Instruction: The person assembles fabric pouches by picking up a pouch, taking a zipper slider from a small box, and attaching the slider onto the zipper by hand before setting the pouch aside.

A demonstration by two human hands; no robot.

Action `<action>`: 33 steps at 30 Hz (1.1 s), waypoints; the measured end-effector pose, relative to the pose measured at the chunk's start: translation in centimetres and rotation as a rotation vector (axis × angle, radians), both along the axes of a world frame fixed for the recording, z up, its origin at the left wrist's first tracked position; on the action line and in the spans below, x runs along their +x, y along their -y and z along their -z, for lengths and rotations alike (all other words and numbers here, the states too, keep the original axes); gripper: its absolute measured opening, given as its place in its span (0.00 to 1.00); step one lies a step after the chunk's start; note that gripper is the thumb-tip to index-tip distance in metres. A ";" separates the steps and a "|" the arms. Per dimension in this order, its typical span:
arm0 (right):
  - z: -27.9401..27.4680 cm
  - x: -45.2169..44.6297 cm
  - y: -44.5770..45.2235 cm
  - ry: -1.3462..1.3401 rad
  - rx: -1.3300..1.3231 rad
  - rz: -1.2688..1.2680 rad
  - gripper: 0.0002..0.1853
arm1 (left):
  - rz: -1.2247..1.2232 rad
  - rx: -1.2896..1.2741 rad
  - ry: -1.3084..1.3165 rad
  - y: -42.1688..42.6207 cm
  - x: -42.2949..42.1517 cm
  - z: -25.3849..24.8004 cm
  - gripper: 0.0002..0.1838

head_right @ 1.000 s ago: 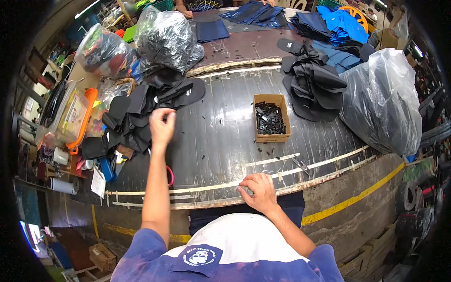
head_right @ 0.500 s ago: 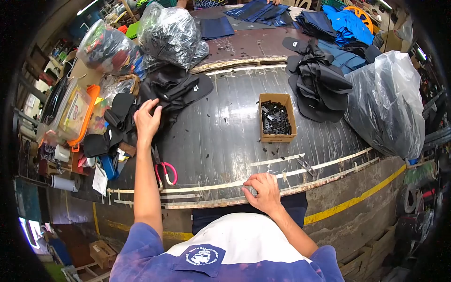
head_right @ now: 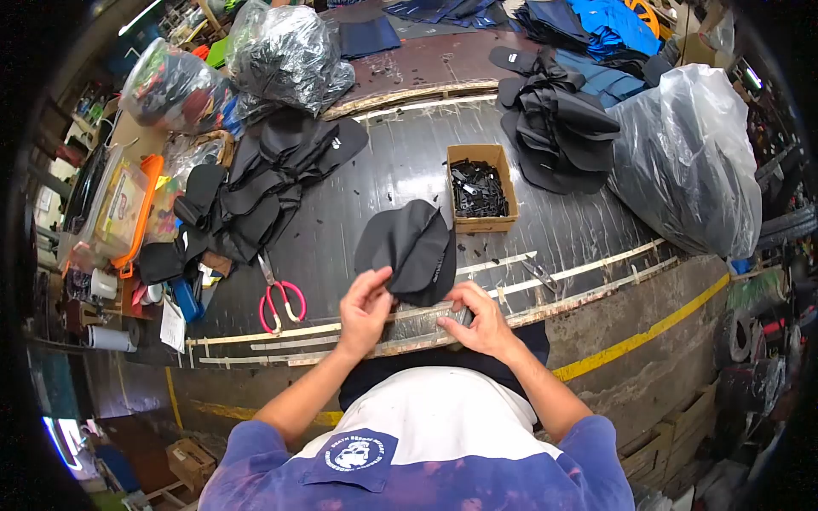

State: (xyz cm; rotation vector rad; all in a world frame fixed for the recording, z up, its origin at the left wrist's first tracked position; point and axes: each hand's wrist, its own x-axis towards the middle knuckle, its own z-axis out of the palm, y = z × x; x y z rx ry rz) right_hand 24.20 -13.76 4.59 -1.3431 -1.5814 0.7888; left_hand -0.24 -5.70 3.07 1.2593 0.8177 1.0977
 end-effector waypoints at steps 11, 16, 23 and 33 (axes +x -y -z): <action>-0.6 -1.3 -0.5 -0.548 -0.215 0.291 0.14 | 0.016 0.277 -0.607 2.3 1.3 -5.4 0.33; 0.8 -1.2 0.4 -0.437 -0.263 0.170 0.08 | -0.071 0.680 -0.903 0.7 3.4 -6.4 0.40; -0.6 0.3 3.3 -0.674 -0.160 0.031 0.09 | 0.267 0.378 -0.861 -0.3 4.2 -6.1 0.49; -5.6 0.5 5.4 -0.679 -0.112 -0.169 0.23 | 0.719 -0.406 0.099 1.5 5.7 -7.8 0.40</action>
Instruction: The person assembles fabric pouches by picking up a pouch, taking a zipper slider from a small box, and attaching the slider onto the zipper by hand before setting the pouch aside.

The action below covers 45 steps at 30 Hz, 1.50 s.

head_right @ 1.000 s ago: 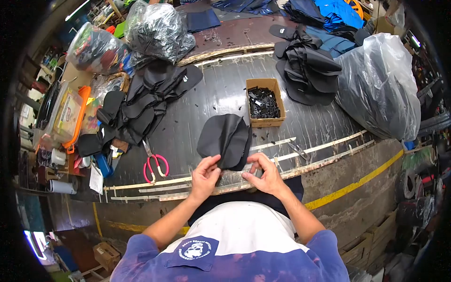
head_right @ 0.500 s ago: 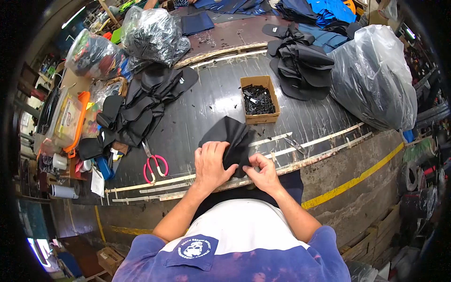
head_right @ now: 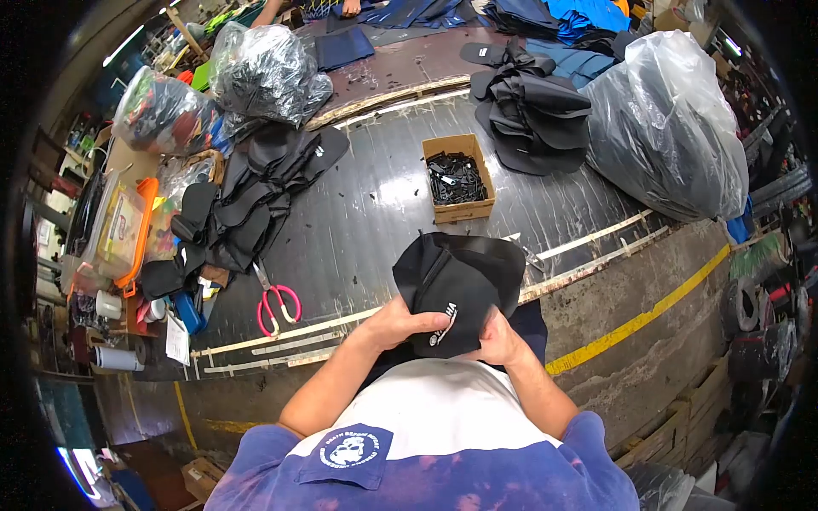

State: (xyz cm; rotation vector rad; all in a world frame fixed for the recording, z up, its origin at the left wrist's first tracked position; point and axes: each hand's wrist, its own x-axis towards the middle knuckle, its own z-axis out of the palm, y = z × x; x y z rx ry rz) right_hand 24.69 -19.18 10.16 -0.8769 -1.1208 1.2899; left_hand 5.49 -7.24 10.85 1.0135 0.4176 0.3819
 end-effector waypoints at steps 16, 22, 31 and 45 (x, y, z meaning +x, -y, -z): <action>2.5 7.0 4.7 -0.007 -0.326 -0.039 0.26 | -0.198 -0.062 -0.069 -2.3 -0.2 2.0 0.28; 2.8 6.5 2.7 0.400 -0.430 0.420 0.27 | -0.245 0.126 -0.173 -1.7 -0.1 2.8 0.24; -6.8 2.9 -3.1 0.895 0.277 0.444 0.33 | -0.019 0.097 -0.117 -0.3 1.4 -1.4 0.24; -3.8 1.6 -4.1 0.592 -0.084 0.425 0.28 | -0.220 0.227 -0.225 -1.8 2.0 -1.8 0.06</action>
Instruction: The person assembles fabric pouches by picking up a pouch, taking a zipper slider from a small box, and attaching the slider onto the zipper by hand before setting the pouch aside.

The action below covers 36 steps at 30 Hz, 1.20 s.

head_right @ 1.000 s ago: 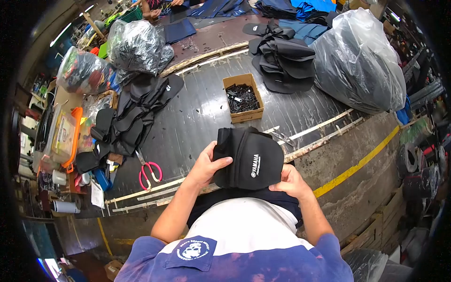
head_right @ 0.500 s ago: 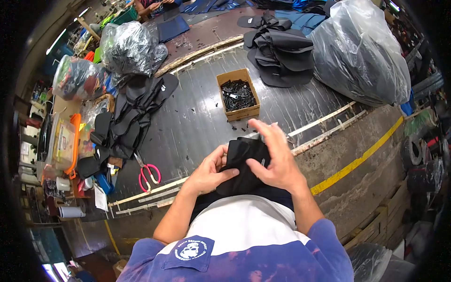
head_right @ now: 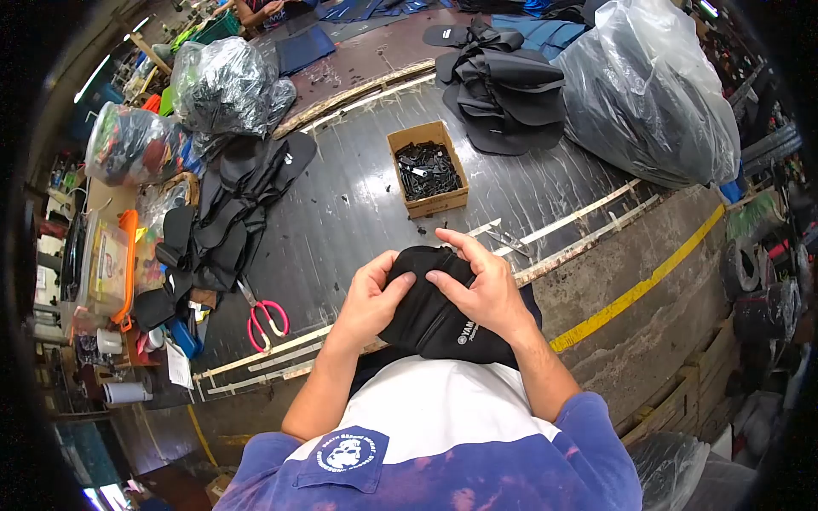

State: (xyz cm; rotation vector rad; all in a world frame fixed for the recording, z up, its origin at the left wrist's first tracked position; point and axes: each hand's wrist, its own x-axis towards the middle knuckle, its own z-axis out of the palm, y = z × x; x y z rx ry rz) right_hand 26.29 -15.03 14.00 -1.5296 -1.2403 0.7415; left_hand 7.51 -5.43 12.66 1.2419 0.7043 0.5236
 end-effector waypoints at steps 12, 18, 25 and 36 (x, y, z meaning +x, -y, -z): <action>-0.4 0.4 -0.8 0.330 0.071 -0.056 0.18 | -0.150 -0.107 0.092 -0.2 0.1 3.9 0.06; -1.7 0.3 0.0 -0.004 -0.137 -0.179 0.16 | -0.235 -0.108 0.245 0.2 0.3 3.0 0.05; -3.3 0.0 0.0 0.587 0.153 -0.036 0.19 | -0.123 0.241 0.095 0.1 -0.1 1.6 0.09; 1.5 -1.0 -0.6 0.494 0.264 -0.012 0.27 | -0.168 -0.288 0.477 0.3 -0.2 2.5 0.10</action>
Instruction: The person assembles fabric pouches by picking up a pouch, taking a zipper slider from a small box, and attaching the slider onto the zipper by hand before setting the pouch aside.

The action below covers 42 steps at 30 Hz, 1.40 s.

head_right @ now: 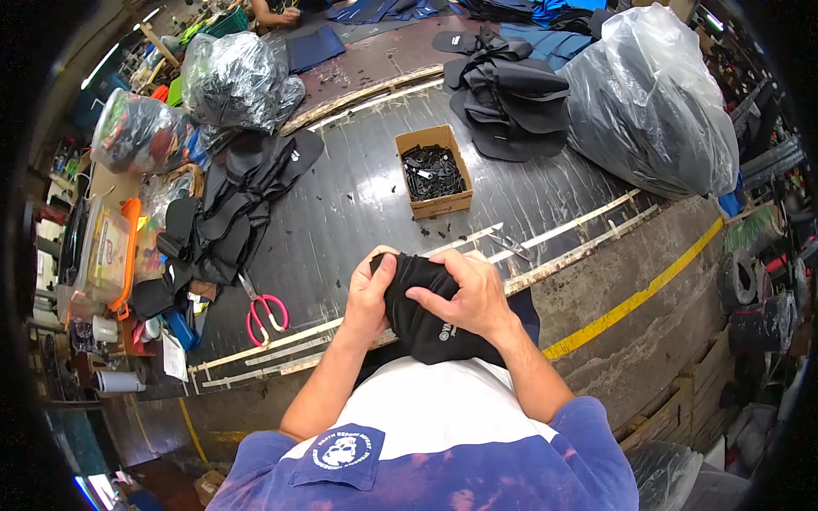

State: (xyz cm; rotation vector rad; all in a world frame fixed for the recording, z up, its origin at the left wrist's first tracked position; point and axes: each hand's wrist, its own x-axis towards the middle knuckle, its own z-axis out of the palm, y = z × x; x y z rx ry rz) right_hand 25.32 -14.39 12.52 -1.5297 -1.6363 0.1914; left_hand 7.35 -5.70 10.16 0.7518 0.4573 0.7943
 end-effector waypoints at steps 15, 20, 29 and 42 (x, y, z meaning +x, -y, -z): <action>-2.2 -0.7 -1.2 0.027 0.134 0.031 0.27 | -0.007 0.327 -0.342 0.1 -0.2 -0.7 0.09; -0.1 -1.0 -1.4 -0.282 -0.102 -0.092 0.20 | -0.031 0.164 -0.230 0.2 -0.3 0.1 0.10; 0.3 -0.3 -1.6 -0.276 -0.195 -0.070 0.07 | -0.046 0.206 -0.366 0.0 -0.5 0.6 0.09; 2.3 -0.5 -2.0 -0.647 -0.269 -0.070 0.09 | -0.073 0.271 -0.302 0.7 -0.3 0.6 0.08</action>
